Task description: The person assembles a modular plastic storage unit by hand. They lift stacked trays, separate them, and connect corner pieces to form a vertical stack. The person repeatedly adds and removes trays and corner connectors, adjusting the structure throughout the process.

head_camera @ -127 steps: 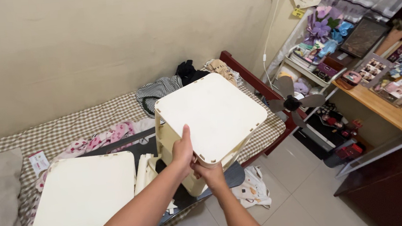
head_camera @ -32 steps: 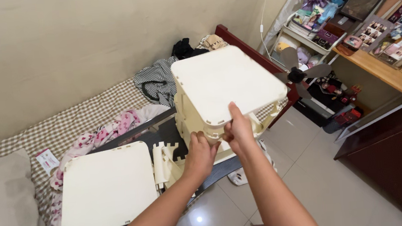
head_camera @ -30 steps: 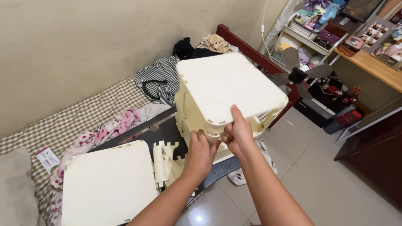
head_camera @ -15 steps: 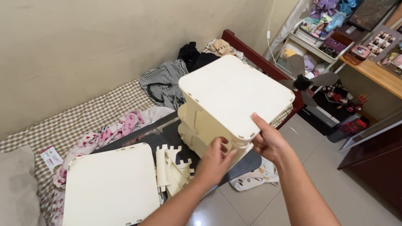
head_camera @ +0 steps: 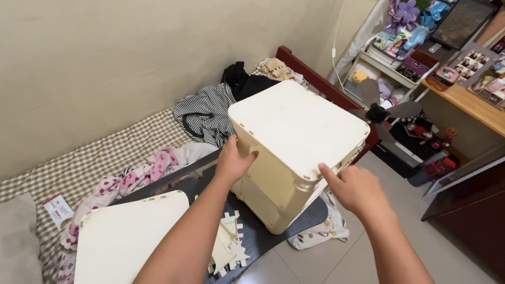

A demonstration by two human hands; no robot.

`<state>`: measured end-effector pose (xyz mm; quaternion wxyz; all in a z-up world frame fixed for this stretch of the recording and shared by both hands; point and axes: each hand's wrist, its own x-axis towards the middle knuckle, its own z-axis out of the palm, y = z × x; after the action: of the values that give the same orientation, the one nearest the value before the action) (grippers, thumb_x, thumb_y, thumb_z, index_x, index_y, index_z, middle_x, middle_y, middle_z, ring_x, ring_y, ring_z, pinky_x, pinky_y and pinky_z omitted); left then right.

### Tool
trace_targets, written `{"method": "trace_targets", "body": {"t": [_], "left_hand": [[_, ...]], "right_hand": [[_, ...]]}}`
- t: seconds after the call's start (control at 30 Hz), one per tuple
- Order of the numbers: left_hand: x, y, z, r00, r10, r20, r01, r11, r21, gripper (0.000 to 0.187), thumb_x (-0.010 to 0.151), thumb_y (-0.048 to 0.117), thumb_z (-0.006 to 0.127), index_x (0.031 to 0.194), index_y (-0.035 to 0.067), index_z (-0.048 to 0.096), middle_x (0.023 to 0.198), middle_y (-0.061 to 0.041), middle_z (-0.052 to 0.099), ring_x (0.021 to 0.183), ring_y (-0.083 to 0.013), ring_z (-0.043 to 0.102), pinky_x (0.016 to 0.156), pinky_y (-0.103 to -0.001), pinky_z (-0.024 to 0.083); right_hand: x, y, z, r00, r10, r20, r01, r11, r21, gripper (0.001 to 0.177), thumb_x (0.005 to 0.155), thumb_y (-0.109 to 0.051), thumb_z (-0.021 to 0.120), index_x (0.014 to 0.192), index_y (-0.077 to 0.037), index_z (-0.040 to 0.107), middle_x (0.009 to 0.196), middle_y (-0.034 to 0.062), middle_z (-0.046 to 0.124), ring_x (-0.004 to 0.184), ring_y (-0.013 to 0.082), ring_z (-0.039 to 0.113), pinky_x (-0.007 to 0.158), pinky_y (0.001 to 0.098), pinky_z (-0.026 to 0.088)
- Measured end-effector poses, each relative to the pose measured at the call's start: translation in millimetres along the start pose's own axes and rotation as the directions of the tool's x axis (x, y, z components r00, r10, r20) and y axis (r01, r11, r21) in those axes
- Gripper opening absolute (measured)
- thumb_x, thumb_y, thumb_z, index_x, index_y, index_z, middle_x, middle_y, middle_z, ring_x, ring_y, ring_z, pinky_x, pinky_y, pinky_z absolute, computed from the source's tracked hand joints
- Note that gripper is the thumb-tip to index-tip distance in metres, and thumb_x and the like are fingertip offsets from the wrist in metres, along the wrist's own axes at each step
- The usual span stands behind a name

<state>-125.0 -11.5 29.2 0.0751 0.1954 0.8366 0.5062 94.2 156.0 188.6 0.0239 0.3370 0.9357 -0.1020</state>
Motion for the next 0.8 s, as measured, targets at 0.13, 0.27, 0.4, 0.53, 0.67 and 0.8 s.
{"method": "trace_targets", "body": {"t": [0.13, 0.27, 0.4, 0.53, 0.67, 0.8], "left_hand": [[17, -12, 11, 0.999, 0.015, 0.052, -0.018, 0.998, 0.056, 0.065, 0.087, 0.028, 0.074, 0.139, 0.001, 0.044, 0.138, -0.022, 0.053, 0.130, -0.0371, 0.053, 0.107, -0.044, 0.046], [6, -17, 11, 0.993, 0.113, 0.041, -0.116, 0.990, 0.075, 0.064, 0.088, 0.025, 0.073, 0.136, -0.003, 0.042, 0.136, -0.025, 0.051, 0.130, -0.0396, 0.049, 0.107, -0.045, 0.043], [-10, -11, 5, 0.983, 0.184, 0.006, -0.184, 0.981, 0.056, 0.060, 0.092, 0.027, 0.074, 0.135, -0.002, 0.045, 0.132, -0.025, 0.053, 0.129, -0.0414, 0.049, 0.109, -0.045, 0.042], [-22, -6, 10, 0.992, 0.126, 0.015, -0.127, 0.985, 0.116, 0.059, 0.090, 0.023, 0.071, 0.133, -0.004, 0.042, 0.134, -0.027, 0.050, 0.127, -0.0426, 0.050, 0.106, -0.046, 0.044], [-24, -14, 15, 0.998, 0.067, -0.010, -0.066, 0.994, 0.083, 0.064, 0.089, 0.022, 0.070, 0.136, -0.005, 0.036, 0.136, -0.028, 0.045, 0.124, -0.0426, 0.052, 0.102, -0.045, 0.047], [-21, -21, 23, 0.999, -0.033, 0.023, 0.031, 0.996, 0.088, 0.059, 0.091, 0.022, 0.068, 0.134, -0.004, 0.035, 0.137, -0.026, 0.045, 0.125, -0.0416, 0.053, 0.101, -0.046, 0.048]], "right_hand": [[-16, -54, -19, 0.972, -0.143, -0.188, 0.121, 0.985, -0.121, 0.057, 0.090, -0.062, 0.060, 0.109, -0.009, 0.064, 0.099, 0.0167, 0.072, 0.098, 0.0346, 0.070, 0.079, 0.0490, 0.056], [-11, -104, -4, 0.881, -0.406, -0.241, 0.358, 0.908, -0.219, 0.060, 0.077, -0.045, 0.076, 0.123, -0.012, 0.055, 0.104, 0.0151, 0.059, 0.100, 0.0325, 0.064, 0.065, 0.0463, 0.057], [8, -122, 27, 0.784, -0.555, -0.277, 0.468, 0.823, -0.321, 0.042, 0.072, -0.015, 0.076, 0.108, -0.009, 0.054, 0.099, 0.0102, 0.061, 0.095, 0.0298, 0.067, 0.058, 0.0402, 0.057], [33, -123, 50, 0.801, -0.574, -0.172, 0.503, 0.800, -0.327, 0.036, 0.073, -0.006, 0.072, 0.103, -0.008, 0.052, 0.086, 0.0126, 0.067, 0.074, 0.0336, 0.072, 0.054, 0.0419, 0.056], [48, -123, 57, 0.786, -0.603, -0.139, 0.561, 0.789, -0.250, 0.028, 0.071, -0.001, 0.068, 0.095, -0.005, 0.053, 0.070, 0.0168, 0.068, 0.066, 0.0374, 0.070, 0.057, 0.0444, 0.056], [51, -124, 58, 0.773, -0.619, -0.142, 0.585, 0.781, -0.217, 0.029, 0.068, 0.000, 0.067, 0.093, -0.003, 0.054, 0.070, 0.0205, 0.069, 0.068, 0.0395, 0.070, 0.059, 0.0459, 0.056]]}}
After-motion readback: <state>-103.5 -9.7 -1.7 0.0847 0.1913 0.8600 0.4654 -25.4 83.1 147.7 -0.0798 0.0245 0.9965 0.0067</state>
